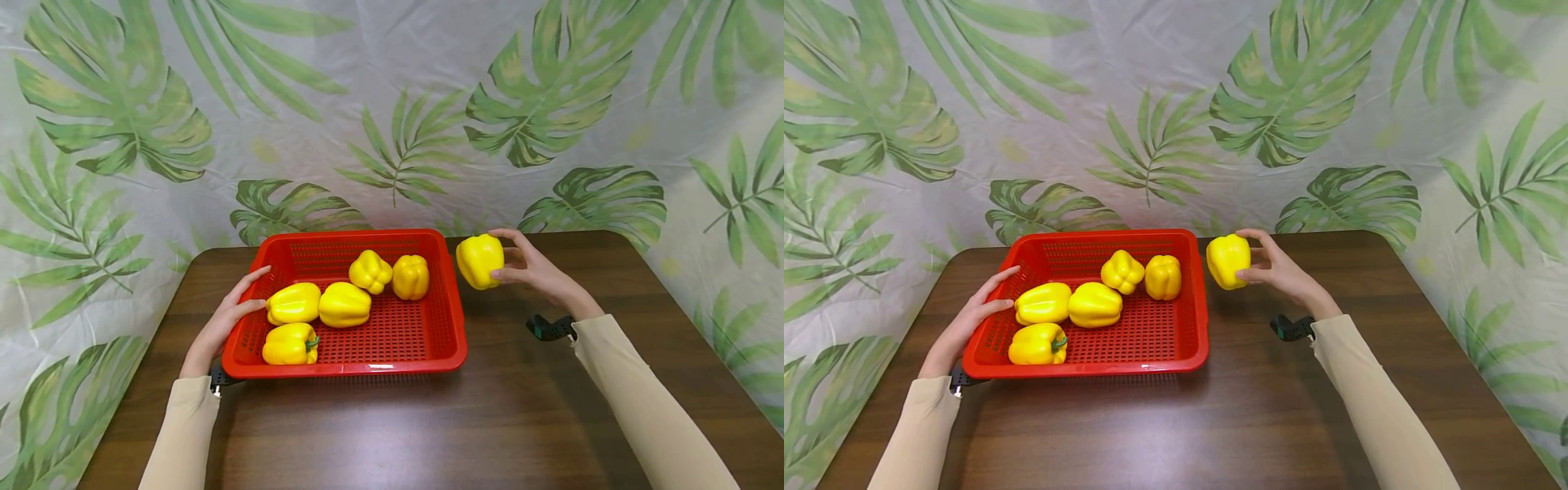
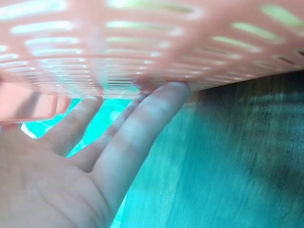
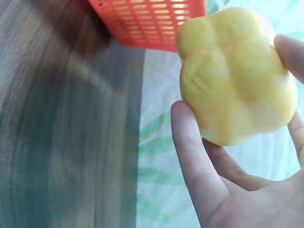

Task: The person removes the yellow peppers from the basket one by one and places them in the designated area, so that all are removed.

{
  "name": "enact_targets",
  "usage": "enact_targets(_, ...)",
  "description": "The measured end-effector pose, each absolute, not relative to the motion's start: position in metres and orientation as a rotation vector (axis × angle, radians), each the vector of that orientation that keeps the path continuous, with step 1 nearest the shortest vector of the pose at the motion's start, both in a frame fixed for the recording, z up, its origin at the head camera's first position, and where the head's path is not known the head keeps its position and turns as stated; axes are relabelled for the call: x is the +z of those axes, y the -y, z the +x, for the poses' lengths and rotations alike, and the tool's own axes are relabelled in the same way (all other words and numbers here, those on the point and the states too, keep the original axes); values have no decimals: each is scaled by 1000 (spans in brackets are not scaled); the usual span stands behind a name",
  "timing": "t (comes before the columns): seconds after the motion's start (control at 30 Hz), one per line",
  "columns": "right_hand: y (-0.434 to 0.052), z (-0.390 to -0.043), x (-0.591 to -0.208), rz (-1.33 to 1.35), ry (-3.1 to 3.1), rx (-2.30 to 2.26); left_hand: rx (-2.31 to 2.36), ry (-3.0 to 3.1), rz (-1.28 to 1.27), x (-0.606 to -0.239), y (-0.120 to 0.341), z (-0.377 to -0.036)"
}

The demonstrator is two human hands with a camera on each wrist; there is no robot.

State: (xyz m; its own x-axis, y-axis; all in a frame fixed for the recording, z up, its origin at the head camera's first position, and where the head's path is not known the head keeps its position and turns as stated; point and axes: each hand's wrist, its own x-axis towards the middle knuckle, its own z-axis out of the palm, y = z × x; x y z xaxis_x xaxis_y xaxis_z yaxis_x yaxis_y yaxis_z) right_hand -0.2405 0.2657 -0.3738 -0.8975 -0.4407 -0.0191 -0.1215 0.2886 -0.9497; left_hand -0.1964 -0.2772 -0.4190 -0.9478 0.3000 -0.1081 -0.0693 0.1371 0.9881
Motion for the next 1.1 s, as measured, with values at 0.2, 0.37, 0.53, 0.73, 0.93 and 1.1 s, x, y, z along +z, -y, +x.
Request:
enact_targets(0.2,-271,-244,-388,-448,-2291,-1642,1891,-2137,226,-419,277,-196)
enact_targets(0.37,-274,-248,-405,-418,-2293,-1655,1902,-2129,216,-420,278,-196)
enact_targets(0.53,-277,-253,-423,-392,-2284,-1684,1902,-2131,211,-419,277,-196)
enact_targets(0.73,-278,-256,-434,-361,-2286,-1699,1901,-2129,207,-418,276,-196)
enact_targets(0.93,-276,-256,-439,-339,-2287,-1694,1903,-2127,203,-419,276,-196)
enact_targets(1.1,-276,-256,-443,-347,-2327,-1658,1905,-2125,200,-420,277,-196)
